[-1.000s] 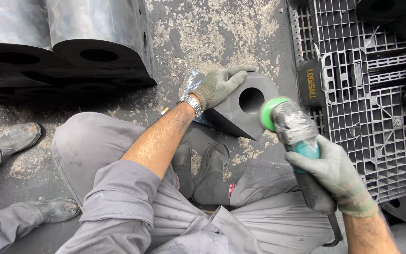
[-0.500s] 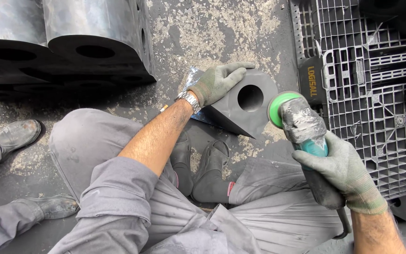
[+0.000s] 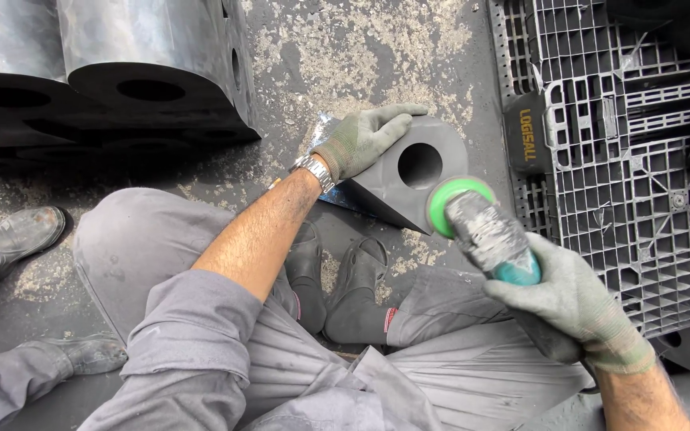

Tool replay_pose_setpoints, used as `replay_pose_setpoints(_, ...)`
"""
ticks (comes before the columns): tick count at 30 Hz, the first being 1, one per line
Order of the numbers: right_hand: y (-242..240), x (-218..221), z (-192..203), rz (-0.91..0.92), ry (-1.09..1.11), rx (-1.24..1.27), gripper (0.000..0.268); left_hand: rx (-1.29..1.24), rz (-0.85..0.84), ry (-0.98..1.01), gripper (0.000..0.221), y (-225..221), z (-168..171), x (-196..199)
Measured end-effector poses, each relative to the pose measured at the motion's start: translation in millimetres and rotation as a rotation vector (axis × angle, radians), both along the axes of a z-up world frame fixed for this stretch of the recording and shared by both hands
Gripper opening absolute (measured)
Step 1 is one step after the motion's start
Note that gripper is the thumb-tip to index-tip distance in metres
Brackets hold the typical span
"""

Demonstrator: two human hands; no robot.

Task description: Sanding and smoothing the edges of heavy rubber components using an angle grinder.

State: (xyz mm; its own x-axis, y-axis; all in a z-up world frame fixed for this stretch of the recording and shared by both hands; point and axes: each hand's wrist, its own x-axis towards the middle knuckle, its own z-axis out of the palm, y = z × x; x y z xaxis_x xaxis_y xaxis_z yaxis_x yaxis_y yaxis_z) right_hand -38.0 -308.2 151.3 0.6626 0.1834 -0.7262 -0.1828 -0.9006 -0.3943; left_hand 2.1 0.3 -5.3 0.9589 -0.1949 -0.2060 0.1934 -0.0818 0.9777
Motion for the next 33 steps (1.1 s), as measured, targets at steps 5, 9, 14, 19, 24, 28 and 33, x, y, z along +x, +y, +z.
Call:
replay_pose_setpoints(5, -15, 1, -4, -0.059, -0.007, 0.075, 0.062, 0.049, -0.004, 0.054, 0.040, 0, 8, -2)
replay_pose_setpoints(9, 7, 7, 16, -0.110, -0.035, -0.079, 0.057, 0.174, -0.010, 0.008, 0.042, 0, 10, 0)
replay_pose_setpoints(14, 7, -1, 6, 0.042, -0.040, 0.158, 0.064, 0.136, 0.022, 0.036, 0.043, -1, 9, -1)
replay_pose_setpoints(19, -19, 3, 2, -0.172, -0.084, 0.038, 0.053, 0.359, 0.082, -0.027, 0.045, -13, 21, -14)
replay_pose_setpoints(24, -42, -9, -2, -0.316, -0.181, 0.225, 0.055, 0.721, 0.410, -0.286, 0.082, -45, 9, -38)
replay_pose_setpoints(28, -28, -26, 4, -0.336, -0.118, 0.257, 0.054, 0.668, 0.296, -0.084, 0.070, -30, 7, -24)
replay_pose_setpoints(33, -11, -25, 6, -0.084, -0.081, 0.152, 0.062, 0.546, -0.148, -0.141, 0.070, -1, 18, 5)
